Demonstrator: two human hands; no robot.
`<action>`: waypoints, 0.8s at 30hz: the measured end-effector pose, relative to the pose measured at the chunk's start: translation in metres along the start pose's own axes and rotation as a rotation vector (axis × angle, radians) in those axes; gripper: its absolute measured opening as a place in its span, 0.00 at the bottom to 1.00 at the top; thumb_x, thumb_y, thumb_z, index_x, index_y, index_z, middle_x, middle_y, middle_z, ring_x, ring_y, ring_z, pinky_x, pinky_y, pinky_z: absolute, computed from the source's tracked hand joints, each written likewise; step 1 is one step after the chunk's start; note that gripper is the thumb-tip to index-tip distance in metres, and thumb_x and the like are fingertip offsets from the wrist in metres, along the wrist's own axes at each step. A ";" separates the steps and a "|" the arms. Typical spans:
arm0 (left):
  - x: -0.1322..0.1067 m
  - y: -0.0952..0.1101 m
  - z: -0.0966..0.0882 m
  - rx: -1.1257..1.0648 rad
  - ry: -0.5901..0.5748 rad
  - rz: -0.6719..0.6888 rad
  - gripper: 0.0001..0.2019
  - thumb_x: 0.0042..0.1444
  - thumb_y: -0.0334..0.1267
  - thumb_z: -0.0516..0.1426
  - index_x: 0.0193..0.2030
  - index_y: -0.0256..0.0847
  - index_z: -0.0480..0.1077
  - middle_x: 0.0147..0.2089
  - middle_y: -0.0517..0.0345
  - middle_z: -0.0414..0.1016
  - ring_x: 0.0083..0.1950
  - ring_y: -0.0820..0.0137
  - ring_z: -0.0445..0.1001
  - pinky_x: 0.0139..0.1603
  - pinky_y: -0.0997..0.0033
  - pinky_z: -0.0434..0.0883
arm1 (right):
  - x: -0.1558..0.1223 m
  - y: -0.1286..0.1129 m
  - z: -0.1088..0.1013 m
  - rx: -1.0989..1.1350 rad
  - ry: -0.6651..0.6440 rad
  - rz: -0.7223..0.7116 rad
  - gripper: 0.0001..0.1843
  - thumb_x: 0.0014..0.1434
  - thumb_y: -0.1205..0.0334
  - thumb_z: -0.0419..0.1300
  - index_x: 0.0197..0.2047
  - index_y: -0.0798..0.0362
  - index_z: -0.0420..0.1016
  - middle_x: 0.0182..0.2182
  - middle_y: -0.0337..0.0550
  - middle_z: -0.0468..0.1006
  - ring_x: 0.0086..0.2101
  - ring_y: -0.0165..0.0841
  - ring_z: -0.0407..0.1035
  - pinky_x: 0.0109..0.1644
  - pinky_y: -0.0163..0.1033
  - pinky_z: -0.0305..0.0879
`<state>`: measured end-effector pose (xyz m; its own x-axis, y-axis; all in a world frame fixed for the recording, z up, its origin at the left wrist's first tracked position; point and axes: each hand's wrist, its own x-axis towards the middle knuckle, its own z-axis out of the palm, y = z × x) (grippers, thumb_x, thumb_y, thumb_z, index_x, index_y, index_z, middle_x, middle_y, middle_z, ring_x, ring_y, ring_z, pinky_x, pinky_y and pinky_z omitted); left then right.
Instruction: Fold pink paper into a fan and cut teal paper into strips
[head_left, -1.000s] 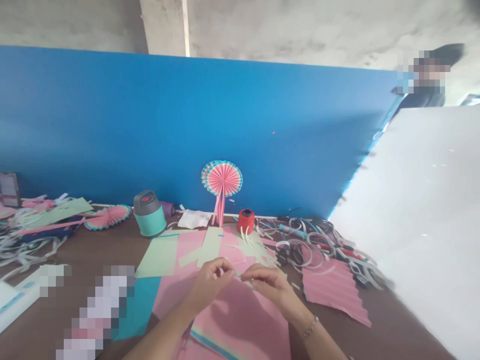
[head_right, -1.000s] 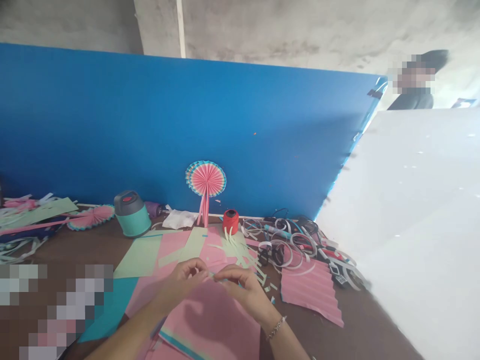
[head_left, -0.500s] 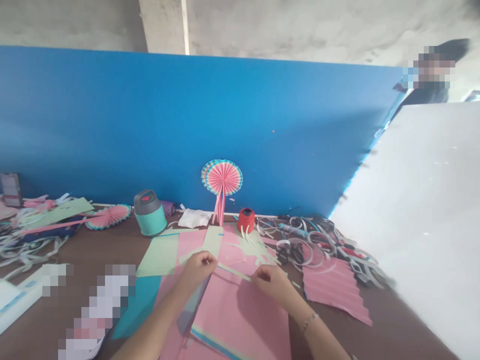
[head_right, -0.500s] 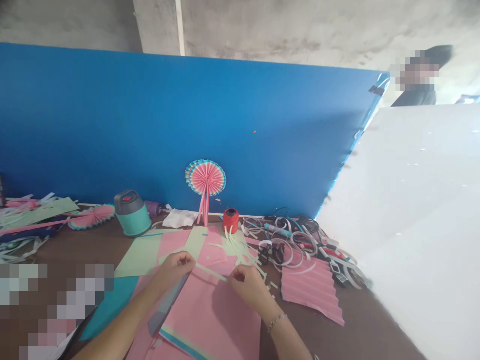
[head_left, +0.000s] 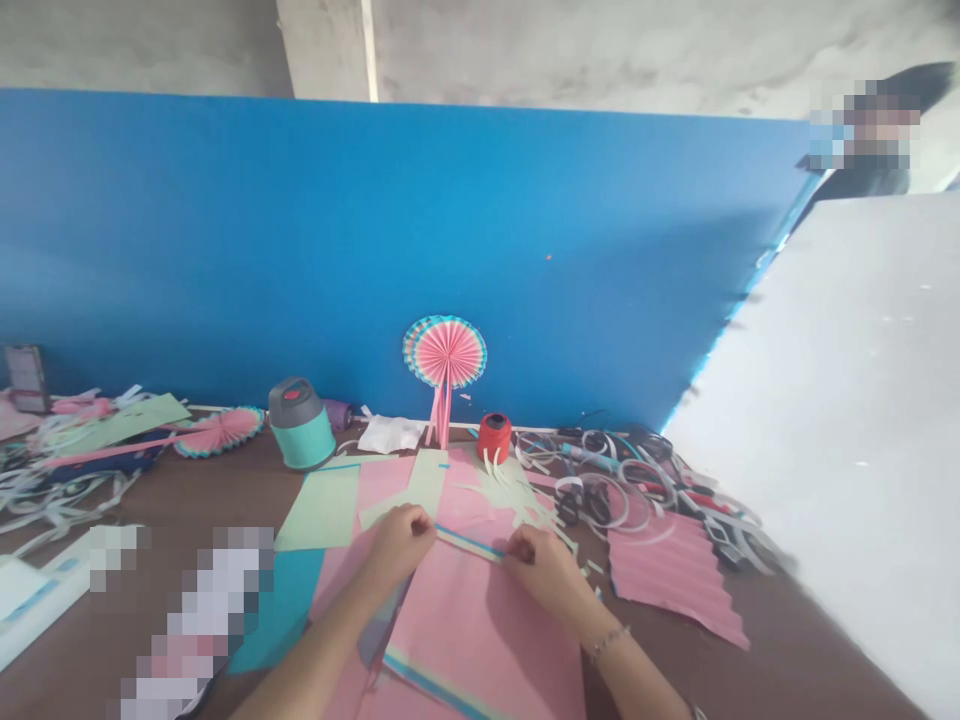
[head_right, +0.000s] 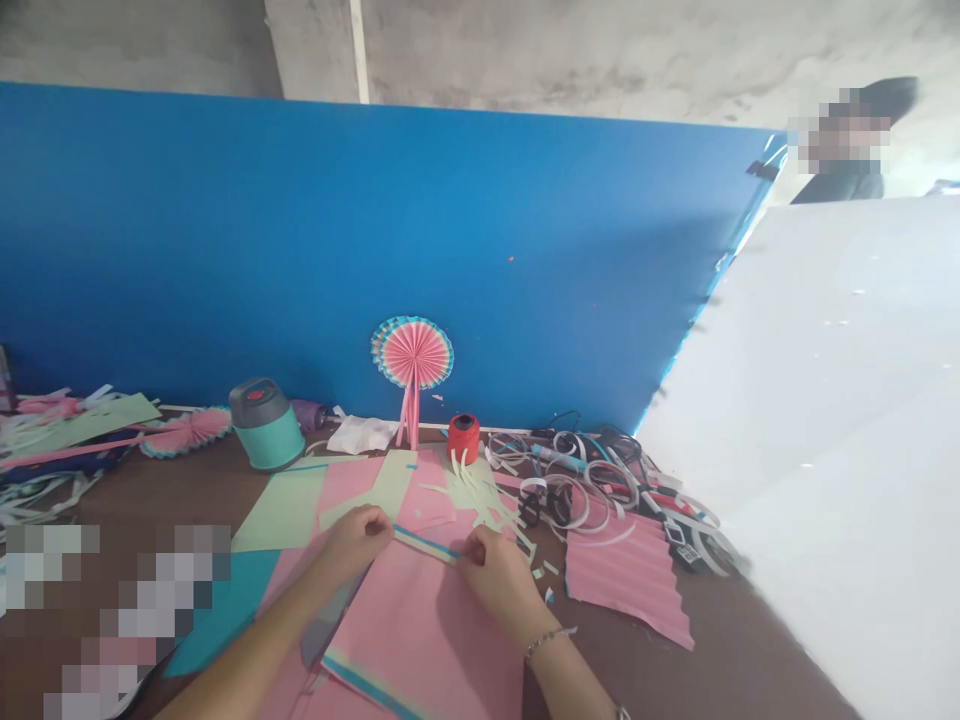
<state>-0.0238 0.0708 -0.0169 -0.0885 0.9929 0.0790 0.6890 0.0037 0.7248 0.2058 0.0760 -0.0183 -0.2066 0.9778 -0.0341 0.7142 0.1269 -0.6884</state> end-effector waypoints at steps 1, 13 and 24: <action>0.000 0.000 0.000 0.013 0.003 -0.002 0.06 0.43 0.27 0.52 0.19 0.39 0.63 0.24 0.62 0.67 0.30 0.72 0.65 0.31 0.76 0.60 | 0.000 0.000 0.001 -0.008 0.005 -0.001 0.02 0.46 0.67 0.55 0.25 0.54 0.69 0.21 0.38 0.73 0.24 0.29 0.64 0.26 0.31 0.51; 0.000 0.002 0.000 0.100 0.010 0.015 0.09 0.45 0.25 0.51 0.18 0.39 0.60 0.24 0.62 0.66 0.30 0.73 0.65 0.32 0.76 0.59 | -0.001 -0.006 0.000 -0.051 0.008 0.049 0.01 0.46 0.68 0.56 0.25 0.54 0.68 0.22 0.39 0.72 0.24 0.29 0.63 0.27 0.32 0.50; 0.000 0.002 0.002 0.152 0.029 0.026 0.10 0.44 0.23 0.51 0.18 0.39 0.59 0.24 0.63 0.61 0.30 0.73 0.64 0.32 0.76 0.59 | 0.000 -0.006 0.000 -0.023 0.014 0.052 0.01 0.46 0.67 0.56 0.25 0.54 0.68 0.22 0.39 0.73 0.25 0.29 0.64 0.27 0.32 0.51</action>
<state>-0.0212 0.0710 -0.0167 -0.0882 0.9891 0.1182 0.7921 -0.0023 0.6103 0.2018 0.0755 -0.0141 -0.1592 0.9855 -0.0591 0.7392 0.0793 -0.6688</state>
